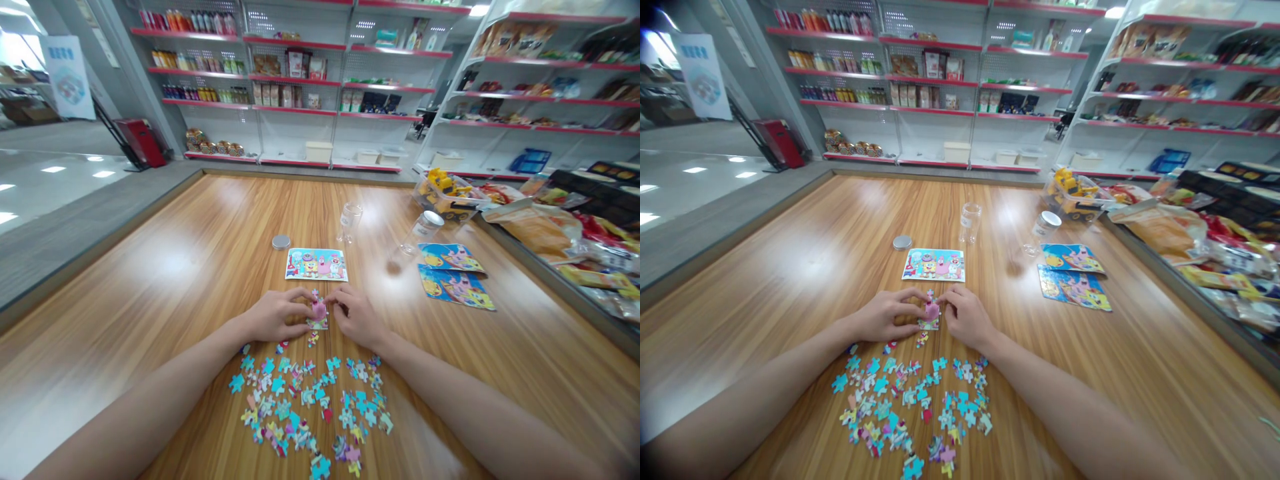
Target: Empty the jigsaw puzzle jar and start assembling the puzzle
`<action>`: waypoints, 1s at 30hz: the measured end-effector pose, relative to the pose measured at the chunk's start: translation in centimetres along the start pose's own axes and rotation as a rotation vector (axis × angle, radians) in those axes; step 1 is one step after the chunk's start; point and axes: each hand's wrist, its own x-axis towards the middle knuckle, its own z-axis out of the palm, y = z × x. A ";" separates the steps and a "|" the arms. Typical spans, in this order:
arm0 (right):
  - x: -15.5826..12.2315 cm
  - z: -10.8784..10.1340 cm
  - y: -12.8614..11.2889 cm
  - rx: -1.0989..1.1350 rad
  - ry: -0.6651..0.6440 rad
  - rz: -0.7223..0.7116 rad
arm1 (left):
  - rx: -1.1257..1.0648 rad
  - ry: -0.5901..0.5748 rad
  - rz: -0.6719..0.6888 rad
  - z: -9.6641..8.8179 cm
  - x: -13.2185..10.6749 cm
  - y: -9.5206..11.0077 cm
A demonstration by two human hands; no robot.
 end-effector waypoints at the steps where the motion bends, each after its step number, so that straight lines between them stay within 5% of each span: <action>1: 0.0 -0.1 -0.1 0.000 -0.004 0.002 | -0.006 0.004 -0.003 0.0 0.0 0.0; 9: 0.2 -0.7 -0.3 -0.006 -0.096 -0.017 | -0.107 0.007 -0.011 -0.4 0.1 0.3; 16: 0.3 -0.7 -0.2 0.120 -0.115 0.177 | -0.462 0.200 -0.228 -0.9 0.2 -0.7; 19: 0.6 -2.1 0.2 0.238 -0.219 0.289 | -0.435 0.147 -0.222 -0.9 0.3 -0.5; 24: 0.7 -5.6 1.1 0.197 -0.613 0.307 | -0.311 -0.019 -0.118 -0.9 0.2 0.1; 30: -0.3 -4.7 0.8 -0.010 -0.446 0.114 | -0.124 -0.101 -0.098 -1.2 0.3 0.5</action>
